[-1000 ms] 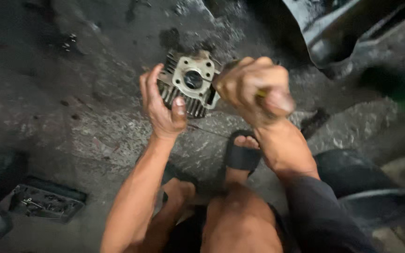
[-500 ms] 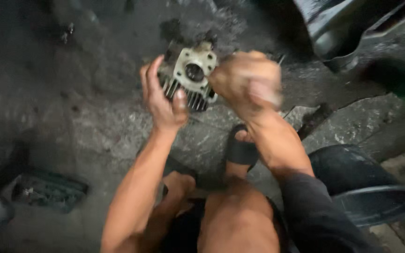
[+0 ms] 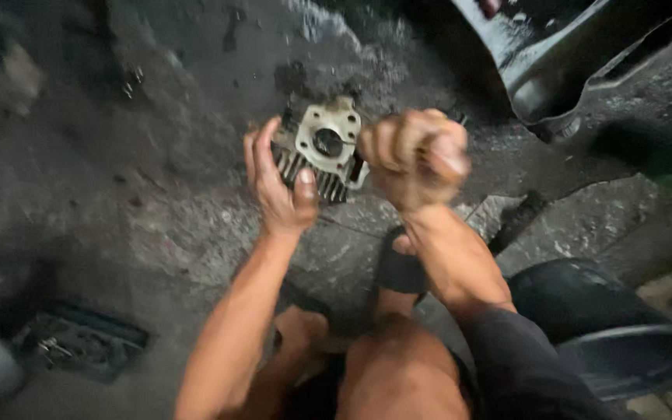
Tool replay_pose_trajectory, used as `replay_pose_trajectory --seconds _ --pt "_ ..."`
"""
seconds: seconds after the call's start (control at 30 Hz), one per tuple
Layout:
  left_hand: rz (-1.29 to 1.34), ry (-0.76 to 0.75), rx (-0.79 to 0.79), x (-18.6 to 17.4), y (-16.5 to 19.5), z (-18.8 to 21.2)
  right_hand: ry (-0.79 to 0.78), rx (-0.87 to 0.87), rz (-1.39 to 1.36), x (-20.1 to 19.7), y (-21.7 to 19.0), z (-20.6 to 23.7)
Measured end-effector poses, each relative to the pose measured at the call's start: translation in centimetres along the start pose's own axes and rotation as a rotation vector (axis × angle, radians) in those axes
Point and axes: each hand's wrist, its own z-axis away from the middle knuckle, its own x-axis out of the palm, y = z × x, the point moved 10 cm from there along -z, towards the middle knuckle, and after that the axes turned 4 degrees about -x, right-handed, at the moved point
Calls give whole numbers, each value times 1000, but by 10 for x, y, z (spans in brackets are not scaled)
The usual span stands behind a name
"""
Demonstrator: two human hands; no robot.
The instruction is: The person sits on the workshop floor holding a motorcycle engine cylinder head and scrapes carbon and debris from its surfaces and openings. They rotate the part to reach different sides, use a small metal rod to clean the ports, and use a screwdriver on the part near the end.
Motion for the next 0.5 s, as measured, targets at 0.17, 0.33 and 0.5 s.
replay_pose_trajectory --seconds 0.17,0.33,0.5 --pt "-18 -11 -11 3 -9 2 39 53 -13 -20 11 11" --pt "6 -26 -42 -3 -24 13 -2 150 53 8 16 -2" --pt "90 -2 37 -12 -28 25 -228 138 120 38 -11 -8"
